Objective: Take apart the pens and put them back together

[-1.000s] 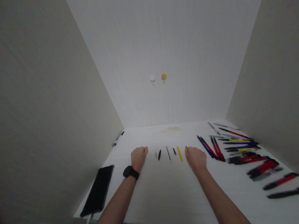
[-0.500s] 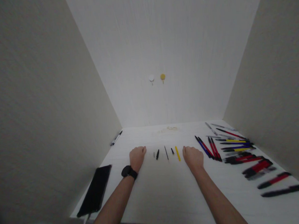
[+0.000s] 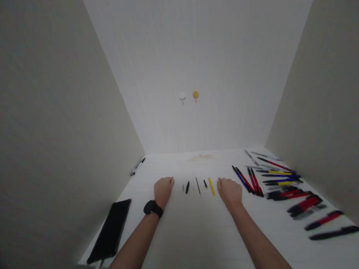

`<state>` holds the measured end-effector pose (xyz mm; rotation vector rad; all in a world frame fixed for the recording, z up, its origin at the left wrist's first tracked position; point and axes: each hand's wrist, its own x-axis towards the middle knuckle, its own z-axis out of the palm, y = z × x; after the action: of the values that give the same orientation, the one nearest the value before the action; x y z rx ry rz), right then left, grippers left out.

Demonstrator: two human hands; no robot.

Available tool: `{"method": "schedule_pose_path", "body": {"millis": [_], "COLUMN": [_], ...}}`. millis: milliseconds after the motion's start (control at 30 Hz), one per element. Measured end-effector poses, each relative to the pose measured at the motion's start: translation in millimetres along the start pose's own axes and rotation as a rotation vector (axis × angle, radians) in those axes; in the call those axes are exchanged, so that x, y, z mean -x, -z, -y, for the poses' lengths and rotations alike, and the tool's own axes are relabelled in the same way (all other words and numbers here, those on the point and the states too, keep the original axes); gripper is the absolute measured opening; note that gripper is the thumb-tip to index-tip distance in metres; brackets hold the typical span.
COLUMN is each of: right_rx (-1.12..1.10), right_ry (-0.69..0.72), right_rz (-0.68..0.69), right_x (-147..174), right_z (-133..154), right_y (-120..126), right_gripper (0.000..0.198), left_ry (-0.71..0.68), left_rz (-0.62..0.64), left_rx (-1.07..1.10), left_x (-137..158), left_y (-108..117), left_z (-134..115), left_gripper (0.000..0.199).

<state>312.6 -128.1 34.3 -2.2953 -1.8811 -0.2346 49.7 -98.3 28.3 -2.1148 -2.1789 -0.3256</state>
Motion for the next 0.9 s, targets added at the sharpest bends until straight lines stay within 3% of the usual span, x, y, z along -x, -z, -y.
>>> {"method": "schedule_pose_path", "body": {"millis": [567,700,800,900], "right_rx": [-0.052,-0.102,-0.139,-0.188], "right_ry": [-0.031,-0.045,0.086,0.356], "right_rz": [0.004,-0.111,-0.272,-0.385], "right_x": [1,1,5,12], "right_z": [-2,-1,6,21], "right_y": [-1,3,8,12], "right_gripper": [0.045,0.043,0.039,0.030], "left_ry": [-0.009,-0.043,-0.080,-0.117], "left_rz": [-0.006,0.001,0.026,0.055], "left_rx": [0.017,-0.002,0.018,0.060], "left_x": [3,3,5,6], "left_y": [-2,-1,3,6], "left_z": [0,-2,-2,-2], "left_gripper": [0.054,0.050,0.045,0.037]}}
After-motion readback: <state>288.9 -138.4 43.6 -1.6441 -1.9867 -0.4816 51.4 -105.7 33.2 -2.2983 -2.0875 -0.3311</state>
